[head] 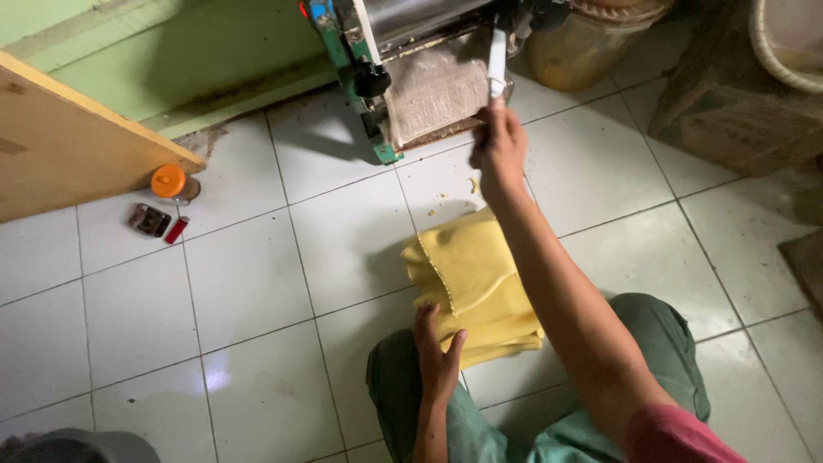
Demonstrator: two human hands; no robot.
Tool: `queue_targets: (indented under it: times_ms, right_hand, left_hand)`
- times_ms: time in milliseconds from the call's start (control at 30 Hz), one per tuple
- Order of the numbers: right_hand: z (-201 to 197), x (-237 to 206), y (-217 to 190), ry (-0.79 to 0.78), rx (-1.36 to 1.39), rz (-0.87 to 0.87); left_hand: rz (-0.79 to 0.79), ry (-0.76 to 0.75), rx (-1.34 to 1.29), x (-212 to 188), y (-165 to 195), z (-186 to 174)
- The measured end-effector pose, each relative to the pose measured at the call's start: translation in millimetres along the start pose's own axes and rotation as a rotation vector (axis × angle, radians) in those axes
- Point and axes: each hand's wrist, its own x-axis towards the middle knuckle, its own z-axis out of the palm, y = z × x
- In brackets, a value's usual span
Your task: The person sits on the tiled floor and feeds a long sheet of yellow dough through a dough sheeter machine, guiding the sheet as it passes through the rollers and catching it. They then fold and stack the processed dough sheets on the floor and at one point use a knife to scrape the machine rollers.
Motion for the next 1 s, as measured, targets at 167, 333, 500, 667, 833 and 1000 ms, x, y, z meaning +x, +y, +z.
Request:
queue_targets:
  times_ms: [167,333,500,667,833,1000]
  right_hand:
    - [22.2,-7.3,1.7,-0.323,-0.308,0.084]
    - [-17.9,-10.0,-27.0,-0.298,-0.358,0.108]
    - [0.6,6.1,-33.4,-0.096,-0.119,0.059]
    - [10.5,-9.8,-15.9,-0.389,-0.398,0.051]
    - [-0.5,-3.1,-24.0,-0.109,-0.229,0.087]
    - [10.6,-10.0,-17.7,-0.449,-0.653,-0.003]
  left_hand:
    - [0.063,0.019,-0.016,1.2,-3.2,6.3]
    - [0.069,0.028,0.052,1.8,-8.1,12.2]
    - [0.088,0.031,0.05,-1.8,-10.7,20.3]
    - [0.063,0.018,0.034,-4.9,-11.7,24.6]
    - [0.019,-0.005,0.042,-2.6,-15.3,27.8]
    - [0.046,-0.005,0.017,-0.1,-3.9,18.5]
